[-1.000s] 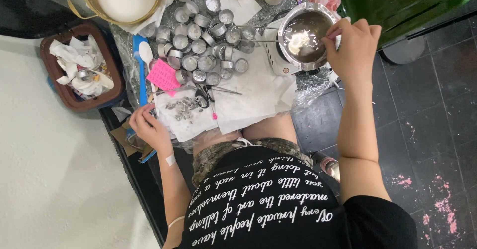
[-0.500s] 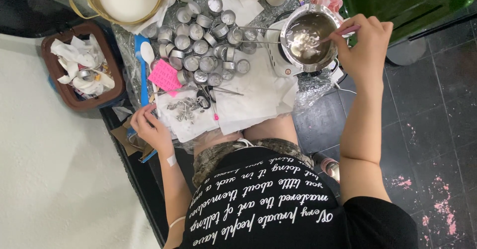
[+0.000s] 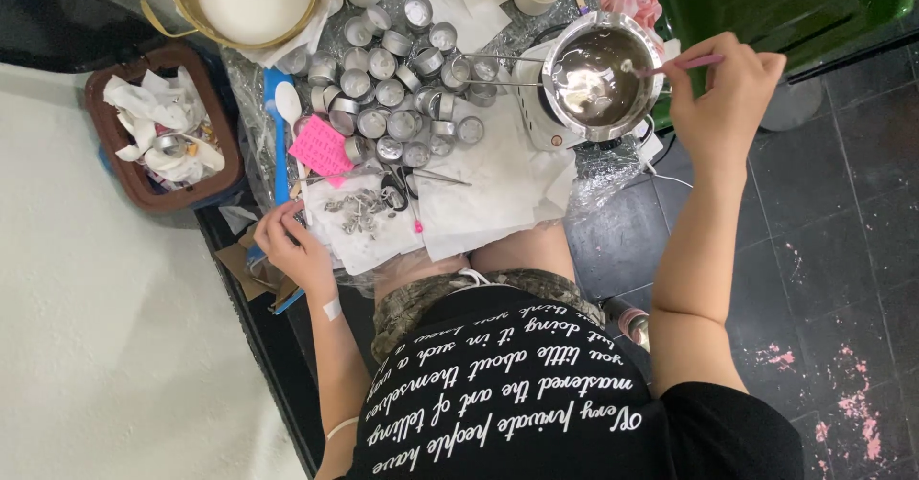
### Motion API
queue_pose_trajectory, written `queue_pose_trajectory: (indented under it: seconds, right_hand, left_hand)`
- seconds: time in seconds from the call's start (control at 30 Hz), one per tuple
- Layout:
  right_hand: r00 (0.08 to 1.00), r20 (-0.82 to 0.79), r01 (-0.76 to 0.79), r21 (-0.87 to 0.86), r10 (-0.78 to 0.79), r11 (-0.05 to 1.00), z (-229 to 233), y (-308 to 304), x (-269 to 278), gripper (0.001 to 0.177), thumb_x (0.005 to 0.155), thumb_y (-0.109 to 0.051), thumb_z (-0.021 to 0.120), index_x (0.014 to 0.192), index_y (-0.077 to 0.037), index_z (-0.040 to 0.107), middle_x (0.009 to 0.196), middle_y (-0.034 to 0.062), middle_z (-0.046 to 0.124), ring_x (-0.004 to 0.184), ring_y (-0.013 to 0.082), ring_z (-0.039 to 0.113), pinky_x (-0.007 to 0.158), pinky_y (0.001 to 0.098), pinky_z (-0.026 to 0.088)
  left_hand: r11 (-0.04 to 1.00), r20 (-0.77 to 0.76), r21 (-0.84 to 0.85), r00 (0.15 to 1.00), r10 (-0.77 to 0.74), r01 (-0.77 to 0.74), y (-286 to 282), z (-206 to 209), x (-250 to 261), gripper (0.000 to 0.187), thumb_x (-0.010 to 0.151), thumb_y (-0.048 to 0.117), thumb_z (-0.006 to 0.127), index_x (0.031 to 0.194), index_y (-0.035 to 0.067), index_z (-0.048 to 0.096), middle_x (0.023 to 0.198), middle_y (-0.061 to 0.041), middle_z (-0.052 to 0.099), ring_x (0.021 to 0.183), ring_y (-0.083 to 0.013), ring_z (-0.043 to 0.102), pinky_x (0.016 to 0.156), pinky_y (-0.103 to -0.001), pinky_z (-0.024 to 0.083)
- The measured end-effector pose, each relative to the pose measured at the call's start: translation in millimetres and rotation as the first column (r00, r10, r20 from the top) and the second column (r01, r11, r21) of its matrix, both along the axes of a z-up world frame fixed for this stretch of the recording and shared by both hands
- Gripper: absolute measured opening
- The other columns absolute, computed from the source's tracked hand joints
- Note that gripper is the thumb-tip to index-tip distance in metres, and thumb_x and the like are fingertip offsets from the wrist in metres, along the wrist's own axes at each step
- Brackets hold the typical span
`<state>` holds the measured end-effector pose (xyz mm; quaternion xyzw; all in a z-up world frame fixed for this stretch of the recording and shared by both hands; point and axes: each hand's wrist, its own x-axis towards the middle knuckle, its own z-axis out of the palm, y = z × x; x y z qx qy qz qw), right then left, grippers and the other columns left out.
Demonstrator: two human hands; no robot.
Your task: Melting and stirring wax in a pot on an electric heater for candle production.
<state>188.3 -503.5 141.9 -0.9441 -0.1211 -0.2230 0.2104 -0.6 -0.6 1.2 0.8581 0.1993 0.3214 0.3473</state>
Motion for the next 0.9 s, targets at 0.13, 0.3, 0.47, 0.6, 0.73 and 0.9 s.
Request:
queue_pose_trajectory:
  seconds: [0.13,0.3,0.47,0.6,0.73,0.9]
  right_hand:
    - [0.996,0.071,-0.050,-0.101,0.058,0.994,1.7,5.4,-6.1,0.020,0.095,-0.008,0.083,0.094,-0.010,0.064,0.087,-0.0024,0.061,0.089,0.0207,0.049,0.098,0.0362,0.033]
    - [0.976,0.213,0.072,-0.142,-0.040,0.987,-1.2,-0.8,-7.7,0.016,0.093,-0.005,0.078,0.096,-0.012,0.064,0.092,-0.0030,0.065,0.089,0.0196,0.051,0.098,0.0356,0.034]
    - [0.998,0.027,0.053,0.041,-0.054,0.998,0.5,1.7,-7.0,0.015,0.095,-0.008,0.082,0.099,-0.010,0.067,0.077,-0.0007,0.051,0.080,0.0191,0.041,0.095,0.0362,0.033]
    - [0.998,0.003,0.059,0.065,-0.060,0.996,-0.7,1.1,-6.4,0.018,0.098,-0.008,0.085,0.098,-0.010,0.066,0.076,-0.0012,0.049,0.078,0.0182,0.038,0.093,0.0357,0.033]
    - [0.999,0.026,0.025,0.067,-0.027,0.997,12.4,18.8,-16.5,0.018,0.097,-0.006,0.085,0.097,-0.010,0.067,0.081,0.0005,0.055,0.082,0.0172,0.041,0.092,0.0359,0.034]
    - [0.994,0.090,-0.090,0.251,0.070,0.964,9.1,79.9,-34.6,0.019,0.095,-0.007,0.088,0.093,-0.011,0.070,0.092,0.0002,0.074,0.085,0.0205,0.047,0.068,0.0287,0.037]
  left_hand:
    - [1.000,-0.006,-0.021,1.000,0.013,-0.013,0.8,-1.0,-0.1,0.018,0.111,0.007,0.052,0.112,0.000,0.069,0.115,-0.013,0.066,0.123,-0.0251,0.054,0.099,-0.042,0.049]
    - [0.999,0.016,-0.046,1.000,0.000,0.001,1.7,-2.3,-0.8,0.020,0.112,0.008,0.050,0.114,0.000,0.068,0.120,-0.013,0.062,0.119,-0.0231,0.060,0.099,-0.040,0.051]
    - [0.999,0.003,-0.033,1.000,0.009,-0.009,2.5,-5.4,-0.5,0.020,0.113,0.008,0.050,0.114,0.001,0.068,0.121,-0.010,0.061,0.116,-0.0234,0.062,0.099,-0.038,0.052]
    - [0.997,0.007,-0.077,1.000,0.013,-0.012,3.6,-8.1,-1.3,0.021,0.112,0.007,0.049,0.115,0.000,0.068,0.126,-0.013,0.056,0.113,-0.0218,0.064,0.098,-0.038,0.053]
    - [0.992,-0.002,-0.105,0.998,0.068,-0.068,2.0,-11.1,0.8,0.020,0.112,0.007,0.050,0.114,0.001,0.068,0.125,-0.014,0.055,0.112,-0.0215,0.065,0.098,-0.038,0.053]
    - [0.997,-0.008,-0.038,0.997,0.071,-0.071,10.5,-19.2,-2.5,0.017,0.108,0.004,0.054,0.114,0.003,0.070,0.121,-0.016,0.061,0.121,-0.0338,0.059,0.101,-0.040,0.052]
